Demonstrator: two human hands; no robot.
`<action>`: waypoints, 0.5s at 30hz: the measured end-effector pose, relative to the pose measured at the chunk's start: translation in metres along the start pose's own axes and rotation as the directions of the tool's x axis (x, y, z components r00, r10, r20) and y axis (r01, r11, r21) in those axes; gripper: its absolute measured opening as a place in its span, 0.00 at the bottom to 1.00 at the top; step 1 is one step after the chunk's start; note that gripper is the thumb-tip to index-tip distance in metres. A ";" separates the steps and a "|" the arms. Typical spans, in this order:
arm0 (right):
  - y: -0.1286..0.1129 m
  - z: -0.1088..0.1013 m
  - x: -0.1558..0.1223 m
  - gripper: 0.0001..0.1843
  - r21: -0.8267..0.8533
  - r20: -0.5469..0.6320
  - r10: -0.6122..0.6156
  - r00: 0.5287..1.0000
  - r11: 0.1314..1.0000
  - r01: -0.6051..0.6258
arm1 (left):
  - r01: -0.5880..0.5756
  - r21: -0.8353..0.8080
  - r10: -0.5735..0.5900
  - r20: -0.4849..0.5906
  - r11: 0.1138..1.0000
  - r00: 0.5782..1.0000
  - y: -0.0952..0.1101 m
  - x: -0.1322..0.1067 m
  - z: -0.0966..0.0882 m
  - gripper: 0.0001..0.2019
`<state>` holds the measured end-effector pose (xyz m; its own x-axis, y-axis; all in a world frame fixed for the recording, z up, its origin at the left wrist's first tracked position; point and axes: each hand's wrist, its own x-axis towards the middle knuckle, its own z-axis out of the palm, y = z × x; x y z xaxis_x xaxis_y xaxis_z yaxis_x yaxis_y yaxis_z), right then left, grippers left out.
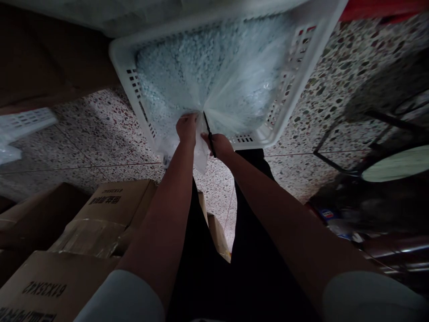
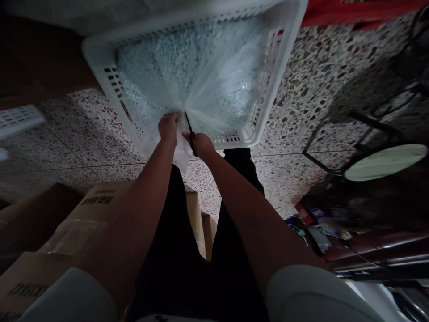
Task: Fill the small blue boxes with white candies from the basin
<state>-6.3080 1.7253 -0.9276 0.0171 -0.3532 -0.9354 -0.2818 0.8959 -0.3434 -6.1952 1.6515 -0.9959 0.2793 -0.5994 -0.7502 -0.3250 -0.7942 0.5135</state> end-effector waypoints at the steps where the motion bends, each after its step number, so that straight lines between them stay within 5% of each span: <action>1: 0.000 0.001 0.000 0.37 -0.047 -0.009 -0.003 1.000 0.999 0.002 | -0.016 0.116 0.014 0.011 0.993 1.000 0.005 0.001 -0.002 0.18; 4: -0.001 0.004 0.001 0.40 -0.202 -0.035 -0.021 0.999 0.979 0.013 | -0.086 0.456 0.059 0.074 0.886 0.995 0.020 -0.002 -0.007 0.19; 8: -0.005 0.004 0.001 0.39 -0.339 -0.076 0.010 0.997 0.940 -0.035 | -0.193 0.596 0.118 0.164 0.780 0.980 0.024 -0.018 -0.015 0.14; 12: -0.010 0.000 -0.004 0.41 -0.232 -0.167 0.088 0.982 0.964 -0.126 | -0.361 0.695 0.225 0.283 0.622 0.932 0.018 -0.032 -0.021 0.14; 15: -0.011 -0.003 -0.010 0.38 -0.144 -0.267 0.102 0.958 0.979 -0.144 | -0.366 0.691 0.236 0.280 0.624 0.930 0.015 -0.034 -0.022 0.14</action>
<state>-6.3081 1.7178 -0.9141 -0.2685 -0.3188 -0.9090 -0.4161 0.8894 -0.1890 -6.1900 1.6575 -0.9533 -0.0699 -0.7173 -0.6932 -0.9290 -0.2063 0.3072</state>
